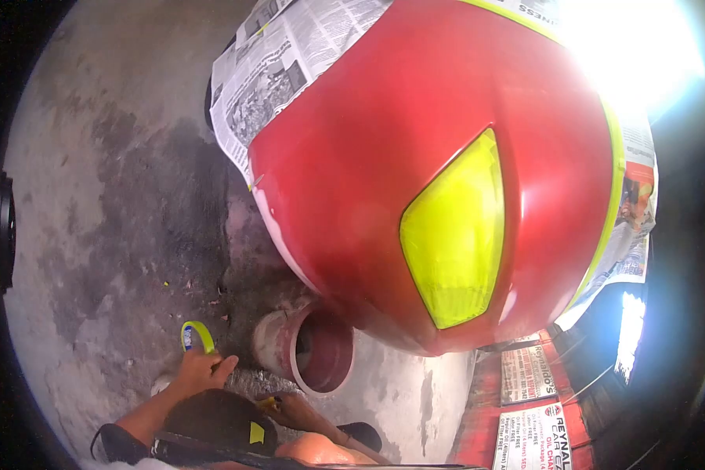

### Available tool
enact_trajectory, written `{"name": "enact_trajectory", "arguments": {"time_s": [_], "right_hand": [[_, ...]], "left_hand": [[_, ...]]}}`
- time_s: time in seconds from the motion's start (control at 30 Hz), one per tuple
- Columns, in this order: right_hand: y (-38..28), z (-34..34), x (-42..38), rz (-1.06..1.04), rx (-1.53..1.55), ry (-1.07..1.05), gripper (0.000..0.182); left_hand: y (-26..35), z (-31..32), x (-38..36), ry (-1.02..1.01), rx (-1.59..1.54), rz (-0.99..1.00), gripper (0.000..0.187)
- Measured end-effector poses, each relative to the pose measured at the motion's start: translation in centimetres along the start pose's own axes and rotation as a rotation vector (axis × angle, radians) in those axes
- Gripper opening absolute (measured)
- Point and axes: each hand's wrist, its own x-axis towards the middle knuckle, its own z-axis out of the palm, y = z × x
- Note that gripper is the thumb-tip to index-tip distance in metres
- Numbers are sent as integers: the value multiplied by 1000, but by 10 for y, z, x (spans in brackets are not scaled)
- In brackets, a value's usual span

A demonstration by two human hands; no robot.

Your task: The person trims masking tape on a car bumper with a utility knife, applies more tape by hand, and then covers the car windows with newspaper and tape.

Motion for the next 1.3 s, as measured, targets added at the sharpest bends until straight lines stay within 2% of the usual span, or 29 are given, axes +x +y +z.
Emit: {"name": "enact_trajectory", "arguments": {"time_s": [0.17, 0.27, 0.4, 0.5, 0.6, 0.67, 0.8, 0.87, 1.0, 1.1, 1.17, 1.2, 1.3], "right_hand": [[-5, 4, 8, -62, -5, -23, 28], [-20, -2, 11, 7, 103, 10, 27], [-30, -2, 11, 84, 113, -37, 26], [-12, 14, 5, 26, 144, -37, 27], [38, 43, 8, 98, 234, -17, 28], [67, 57, 16, -154, 62, -39, 31], [11, 26, 5, -110, 138, 76, 32], [6, 17, 5, -89, 119, -44, 30], [62, 61, 9, -53, 76, 44, 28], [55, 50, 8, -76, 96, 41, 28], [55, 45, 7, -77, 93, 33, 29], [54, 40, 9, -78, 92, 26, 29], [51, 26, 9, -81, 79, 10, 29]], "left_hand": [[-7, -2, -4, -65, 40, 0, 48], [-9, 3, -6, 9, 34, 68, 47], [1, -2, -6, -14, 33, 24, 49], [6, -2, -5, -20, -11, -2, 50], [10, -2, -6, -13, -17, -24, 50], [7, 0, -7, -39, 8, -7, 50], [5, 1, -9, -34, 16, 14, 49], [6, 2, -9, -28, 13, -1, 48], [3, 2, -11, -92, 32, -26, 52], [6, 3, -7, -49, 62, -6, 53], [11, 3, -9, -50, 27, -85, 55], [15, -2, -8, -122, 5, -162, 55], [11, -1, -6, -156, 126, -164, 57]]}}
